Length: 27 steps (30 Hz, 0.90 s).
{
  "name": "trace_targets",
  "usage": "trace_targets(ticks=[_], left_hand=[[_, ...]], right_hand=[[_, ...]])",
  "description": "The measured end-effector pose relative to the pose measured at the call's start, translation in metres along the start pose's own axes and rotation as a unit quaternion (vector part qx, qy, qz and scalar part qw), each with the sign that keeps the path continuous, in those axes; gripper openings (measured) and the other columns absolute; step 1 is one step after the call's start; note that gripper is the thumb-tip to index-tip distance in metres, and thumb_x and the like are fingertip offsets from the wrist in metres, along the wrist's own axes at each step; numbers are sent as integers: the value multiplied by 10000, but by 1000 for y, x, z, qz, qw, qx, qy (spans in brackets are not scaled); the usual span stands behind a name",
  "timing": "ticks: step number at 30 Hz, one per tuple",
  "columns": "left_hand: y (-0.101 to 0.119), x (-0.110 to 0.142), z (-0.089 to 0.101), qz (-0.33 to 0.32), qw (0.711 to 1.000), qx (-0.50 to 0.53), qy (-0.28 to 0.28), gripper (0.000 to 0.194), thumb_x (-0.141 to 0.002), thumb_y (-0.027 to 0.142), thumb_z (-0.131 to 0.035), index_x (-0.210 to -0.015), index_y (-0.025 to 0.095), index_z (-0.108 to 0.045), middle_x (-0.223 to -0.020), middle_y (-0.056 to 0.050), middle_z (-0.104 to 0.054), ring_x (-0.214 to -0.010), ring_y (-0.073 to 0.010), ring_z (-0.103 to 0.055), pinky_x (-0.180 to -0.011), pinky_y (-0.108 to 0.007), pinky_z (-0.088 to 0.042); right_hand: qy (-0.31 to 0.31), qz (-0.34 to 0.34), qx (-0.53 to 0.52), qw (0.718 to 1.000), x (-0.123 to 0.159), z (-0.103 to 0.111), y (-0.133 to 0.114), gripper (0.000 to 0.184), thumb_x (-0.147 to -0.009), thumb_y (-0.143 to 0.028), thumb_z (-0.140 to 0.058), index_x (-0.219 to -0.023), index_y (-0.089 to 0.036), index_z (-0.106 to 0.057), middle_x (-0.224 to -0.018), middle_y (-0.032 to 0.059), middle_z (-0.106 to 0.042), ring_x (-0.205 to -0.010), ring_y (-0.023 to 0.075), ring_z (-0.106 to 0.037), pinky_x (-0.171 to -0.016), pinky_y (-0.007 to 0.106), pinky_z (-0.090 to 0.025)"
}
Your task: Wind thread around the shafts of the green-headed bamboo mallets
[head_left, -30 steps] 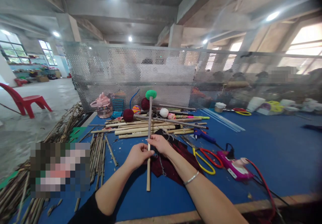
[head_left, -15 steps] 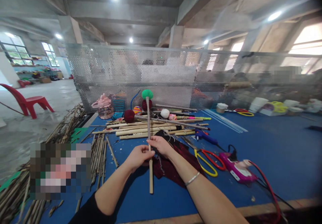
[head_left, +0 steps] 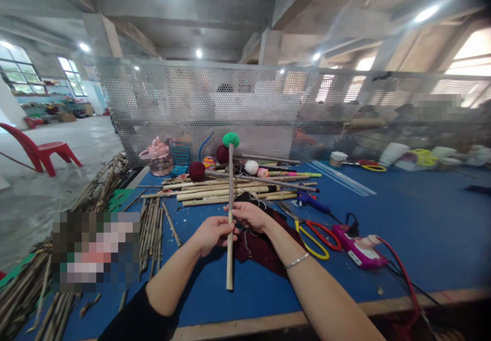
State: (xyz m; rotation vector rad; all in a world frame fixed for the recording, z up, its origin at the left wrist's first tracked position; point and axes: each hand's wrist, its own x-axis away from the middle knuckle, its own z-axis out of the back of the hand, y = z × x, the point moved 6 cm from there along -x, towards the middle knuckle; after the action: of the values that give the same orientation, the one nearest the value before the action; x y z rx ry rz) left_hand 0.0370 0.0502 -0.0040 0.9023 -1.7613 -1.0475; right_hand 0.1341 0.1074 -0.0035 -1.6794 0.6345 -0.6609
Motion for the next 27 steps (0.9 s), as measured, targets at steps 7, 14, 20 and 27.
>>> trace_targets(ticks=[7, 14, 20, 27], left_hand=[[2, 2, 1, -10, 999, -33, 14, 401, -570, 383, -696, -841, 152, -511, -697, -25, -612, -588, -115, -593, -496, -188, -403], [3, -6, 10, -103, 983, -121, 89, 392, -523, 425, -708, -671, 155, -467, -426, 73, -452, -346, -42, -374, -373, -170, -261], [-2, -8, 14, -103, 975, -168, 105, 376, -537, 450, -690, -675, 148, -514, -451, 46, -503, -365, -59, -398, -380, -182, -254], [-1, -7, 6, -74, 992, -59, 82, 419, -533, 445, -703, -742, 146, -497, -521, 9, -574, -426, -94, -518, -417, -184, -351]], right_hand=[[41, 42, -13, 998, -4, -15, -4, 311, -631, -368, -665, -763, -114, -544, -585, -15, -542, -475, 59, -455, -452, 178, -310], [90, 32, 133, 987, 3, 5, -11, 296, -586, -347, -693, -691, -118, -538, -469, -69, -448, -422, 43, -341, -443, 190, -237], [145, 95, 157, 972, 5, 14, -16, 243, -593, -332, -674, -631, -123, -558, -550, -33, -506, -512, 68, -400, -527, 218, -304], [213, 99, 75, 969, 6, 8, -17, 231, -576, -310, -678, -609, -131, -534, -507, -43, -481, -460, 58, -380, -464, 203, -297]])
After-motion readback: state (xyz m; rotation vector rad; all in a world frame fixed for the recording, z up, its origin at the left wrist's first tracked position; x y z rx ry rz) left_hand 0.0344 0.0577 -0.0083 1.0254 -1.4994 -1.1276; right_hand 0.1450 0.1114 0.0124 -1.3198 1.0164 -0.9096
